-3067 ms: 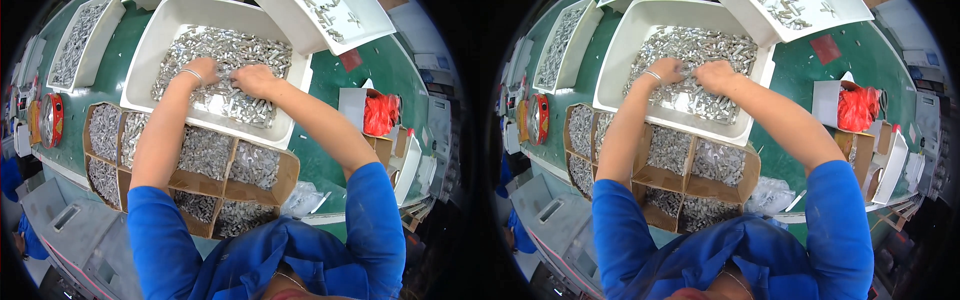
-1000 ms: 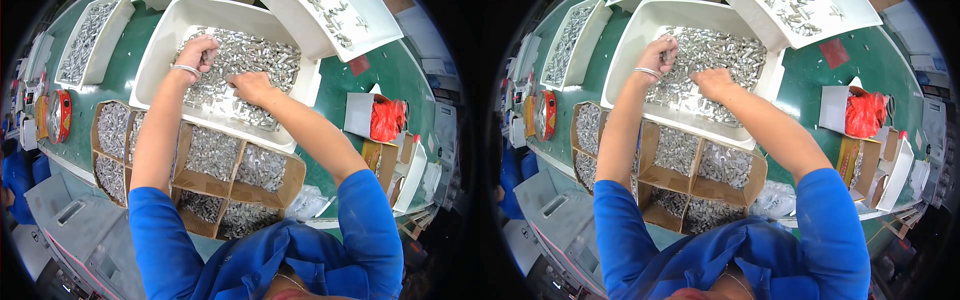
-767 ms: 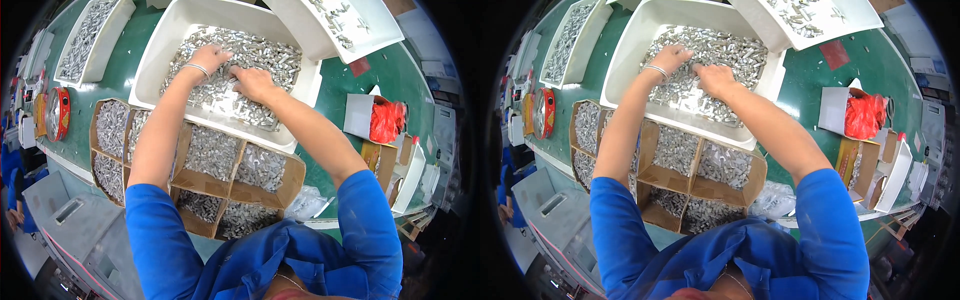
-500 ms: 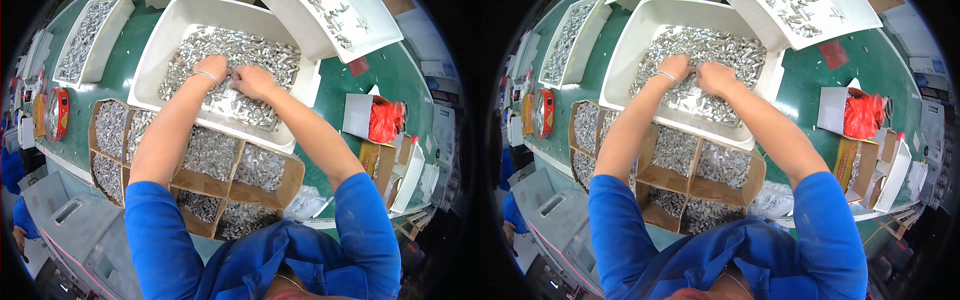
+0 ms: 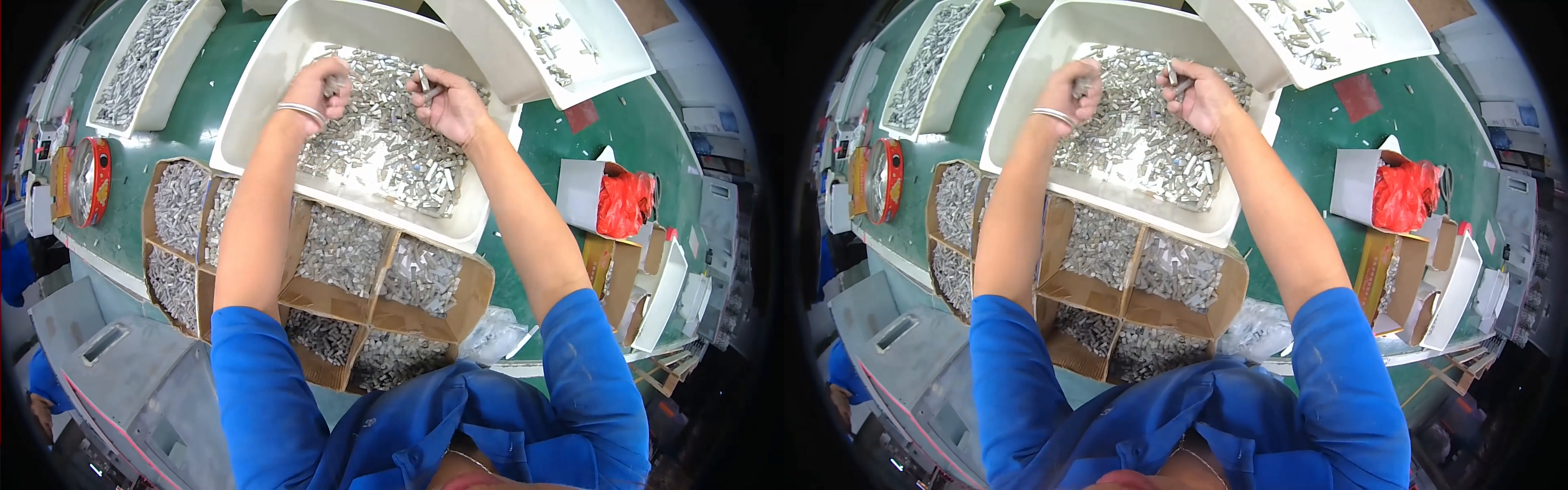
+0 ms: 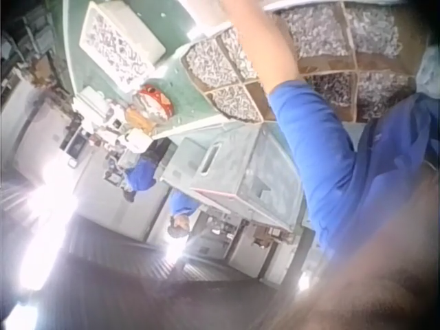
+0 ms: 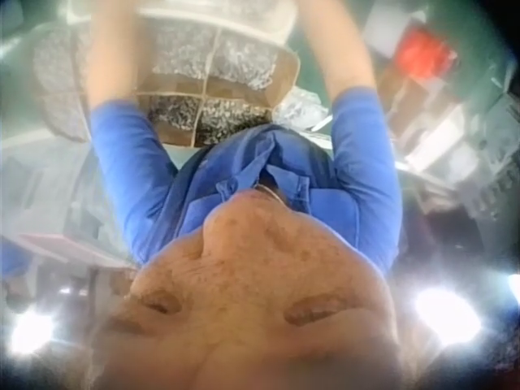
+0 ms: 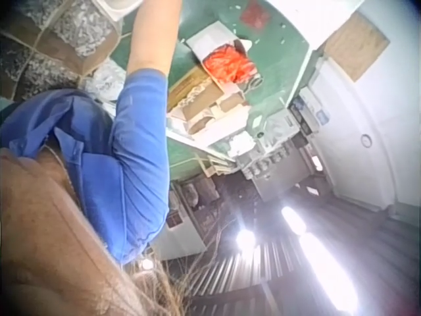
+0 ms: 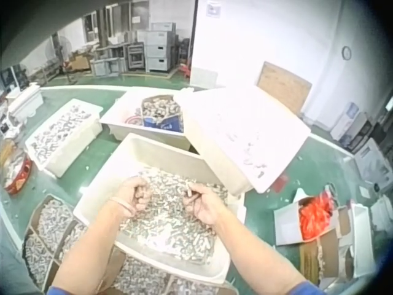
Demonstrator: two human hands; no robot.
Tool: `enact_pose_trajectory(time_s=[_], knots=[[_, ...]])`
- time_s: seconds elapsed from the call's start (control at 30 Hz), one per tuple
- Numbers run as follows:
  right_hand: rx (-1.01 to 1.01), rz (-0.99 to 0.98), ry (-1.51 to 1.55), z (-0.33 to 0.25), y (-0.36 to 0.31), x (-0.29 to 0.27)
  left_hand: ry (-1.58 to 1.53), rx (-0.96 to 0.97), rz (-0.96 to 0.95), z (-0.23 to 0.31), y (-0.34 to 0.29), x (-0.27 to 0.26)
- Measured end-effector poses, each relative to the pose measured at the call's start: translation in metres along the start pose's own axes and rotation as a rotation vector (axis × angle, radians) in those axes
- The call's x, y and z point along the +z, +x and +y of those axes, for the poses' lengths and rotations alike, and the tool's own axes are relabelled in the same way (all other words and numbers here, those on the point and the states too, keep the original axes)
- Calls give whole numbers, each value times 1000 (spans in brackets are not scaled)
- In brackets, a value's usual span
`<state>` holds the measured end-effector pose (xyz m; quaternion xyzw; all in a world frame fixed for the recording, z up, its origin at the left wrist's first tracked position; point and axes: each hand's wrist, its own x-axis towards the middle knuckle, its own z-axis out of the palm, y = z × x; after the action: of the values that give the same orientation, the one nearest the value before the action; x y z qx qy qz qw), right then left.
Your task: The person sorts small metal parts by hand, transferring them from a large white plastic bin into separate sorting boxes.
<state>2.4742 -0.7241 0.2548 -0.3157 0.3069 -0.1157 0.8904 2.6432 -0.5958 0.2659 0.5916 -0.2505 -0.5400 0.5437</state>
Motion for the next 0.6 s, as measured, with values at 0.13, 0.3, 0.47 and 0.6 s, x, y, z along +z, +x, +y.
enact_pose_trajectory(time_s=[0.13, 0.3, 0.47, 0.6], knots=[[-28, -52, 75, -4, -2, 6, -597, 32, -29, 14, -15, -14], [-25, 17, -248, -1, 15, -7, -148, -32, 151, -10, -3, -15], [-140, 312, -1758, 20, 5, 18, 1464, -120, 5, -33, -10, 10], [-245, 256, -1946, 29, 6, 16, 1669, -131, -151, -32, -9, 31]])
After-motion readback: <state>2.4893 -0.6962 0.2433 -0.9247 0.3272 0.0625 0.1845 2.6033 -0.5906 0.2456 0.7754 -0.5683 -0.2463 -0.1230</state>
